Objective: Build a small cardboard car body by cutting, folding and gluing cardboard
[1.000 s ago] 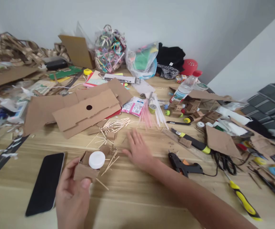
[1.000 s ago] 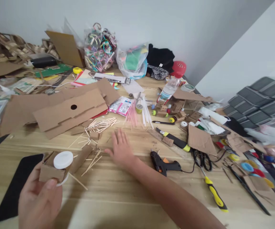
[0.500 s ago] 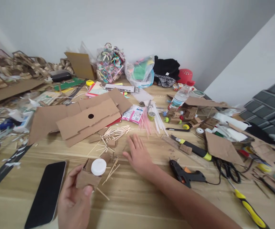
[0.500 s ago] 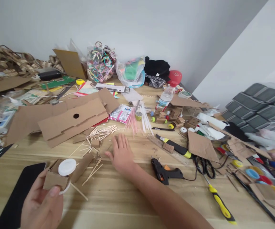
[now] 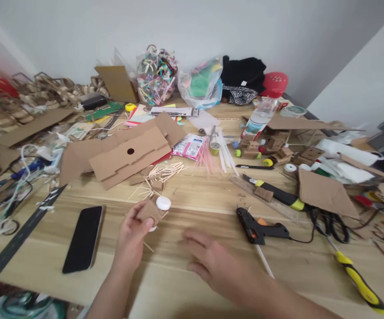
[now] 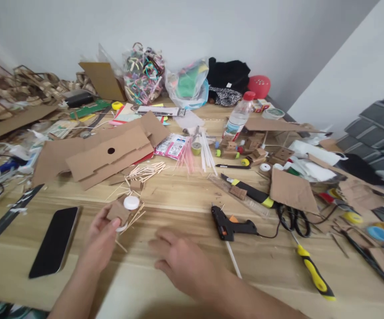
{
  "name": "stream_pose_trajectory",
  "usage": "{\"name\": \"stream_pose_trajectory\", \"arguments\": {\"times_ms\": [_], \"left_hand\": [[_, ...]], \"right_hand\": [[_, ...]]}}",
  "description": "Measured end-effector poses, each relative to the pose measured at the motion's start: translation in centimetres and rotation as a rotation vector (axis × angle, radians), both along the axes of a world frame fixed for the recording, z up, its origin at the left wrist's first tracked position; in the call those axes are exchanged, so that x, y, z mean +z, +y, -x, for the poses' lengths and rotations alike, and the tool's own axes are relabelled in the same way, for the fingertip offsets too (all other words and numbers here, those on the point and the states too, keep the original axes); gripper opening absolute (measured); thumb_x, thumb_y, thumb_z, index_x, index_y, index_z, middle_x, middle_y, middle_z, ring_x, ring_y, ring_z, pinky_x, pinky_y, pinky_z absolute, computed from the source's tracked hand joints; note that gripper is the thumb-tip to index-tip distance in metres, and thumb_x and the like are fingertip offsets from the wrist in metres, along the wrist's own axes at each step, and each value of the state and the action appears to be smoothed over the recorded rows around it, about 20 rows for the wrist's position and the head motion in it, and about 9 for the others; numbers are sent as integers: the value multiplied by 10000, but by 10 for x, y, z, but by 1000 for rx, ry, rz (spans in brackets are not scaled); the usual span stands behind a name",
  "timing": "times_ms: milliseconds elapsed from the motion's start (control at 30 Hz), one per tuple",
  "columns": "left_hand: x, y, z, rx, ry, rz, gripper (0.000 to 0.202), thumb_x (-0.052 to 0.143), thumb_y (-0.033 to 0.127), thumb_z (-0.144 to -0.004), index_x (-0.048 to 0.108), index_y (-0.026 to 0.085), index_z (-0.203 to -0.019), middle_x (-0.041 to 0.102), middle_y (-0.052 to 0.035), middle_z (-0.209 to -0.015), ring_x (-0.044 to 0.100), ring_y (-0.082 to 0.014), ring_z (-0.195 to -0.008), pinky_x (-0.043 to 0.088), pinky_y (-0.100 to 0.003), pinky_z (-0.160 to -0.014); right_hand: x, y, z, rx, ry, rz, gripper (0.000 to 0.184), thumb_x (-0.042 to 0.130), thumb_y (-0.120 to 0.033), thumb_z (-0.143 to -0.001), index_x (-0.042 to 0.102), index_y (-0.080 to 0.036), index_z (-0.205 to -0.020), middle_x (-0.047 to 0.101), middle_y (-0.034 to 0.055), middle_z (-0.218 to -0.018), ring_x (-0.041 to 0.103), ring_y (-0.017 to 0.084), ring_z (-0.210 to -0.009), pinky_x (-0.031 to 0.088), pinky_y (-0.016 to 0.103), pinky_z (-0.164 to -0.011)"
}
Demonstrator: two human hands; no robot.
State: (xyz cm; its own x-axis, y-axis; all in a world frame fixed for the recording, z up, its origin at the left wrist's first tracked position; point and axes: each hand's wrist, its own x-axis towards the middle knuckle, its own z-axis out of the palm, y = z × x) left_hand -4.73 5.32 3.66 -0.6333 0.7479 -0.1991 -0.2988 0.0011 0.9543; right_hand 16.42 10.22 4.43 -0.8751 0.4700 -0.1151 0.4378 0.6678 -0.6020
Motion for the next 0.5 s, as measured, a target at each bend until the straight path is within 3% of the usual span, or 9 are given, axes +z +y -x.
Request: {"name": "stream_pose_trajectory", "arguments": {"times_ms": [67, 167, 267, 333, 500], "left_hand": [[4, 7, -9, -125, 60, 19, 567, 929, 441, -513, 727, 183, -975, 783, -135, -1052, 732, -275, -956, 573, -353, -827], [9, 23, -22, -286, 297, 32, 485, 861, 364, -588, 727, 202, -1025, 780, -109, -1047, 725, -279, -1007, 558, -375, -892], [6, 48, -35, -408, 585, 42, 388, 769, 304, -646, 725, 229, -1024, 775, -85, -1060, 721, -275, -1011, 550, -410, -935], [-3, 66, -41, -477, 744, 50, 360, 721, 274, -673, 717, 234, -1031, 773, -86, -1074, 721, -281, -1013, 552, -434, -946], [-25, 90, -47, -549, 1027, 19, 372, 701, 228, -673, 721, 237, -1044, 774, -106, -1068, 710, -334, -1048, 534, -529, -983]], "right_hand": [[-2, -11, -20, 33, 5, 2, 398, 588, -22, -911, 711, -227, -1229, 772, 66, -1102, 746, 200, -942, 587, 298, -847], [-10, -20, -43, 32, 98, -57, 443, 555, 63, -858, 718, -213, -1163, 772, 21, -894, 708, 154, -726, 534, 243, -693], [-17, -23, -57, -32, 254, -141, 212, 592, -36, -933, 720, -205, -929, 758, -9, -756, 681, 134, -629, 478, 239, -621], [-18, -24, -62, -76, 320, -210, 160, 628, -147, -984, 697, -214, -856, 757, -29, -714, 674, 126, -589, 453, 257, -597], [-18, -26, -63, -120, 346, -398, 305, 623, -349, -1027, 654, -213, -756, 701, -44, -613, 630, 115, -533, 422, 273, -570]]}}
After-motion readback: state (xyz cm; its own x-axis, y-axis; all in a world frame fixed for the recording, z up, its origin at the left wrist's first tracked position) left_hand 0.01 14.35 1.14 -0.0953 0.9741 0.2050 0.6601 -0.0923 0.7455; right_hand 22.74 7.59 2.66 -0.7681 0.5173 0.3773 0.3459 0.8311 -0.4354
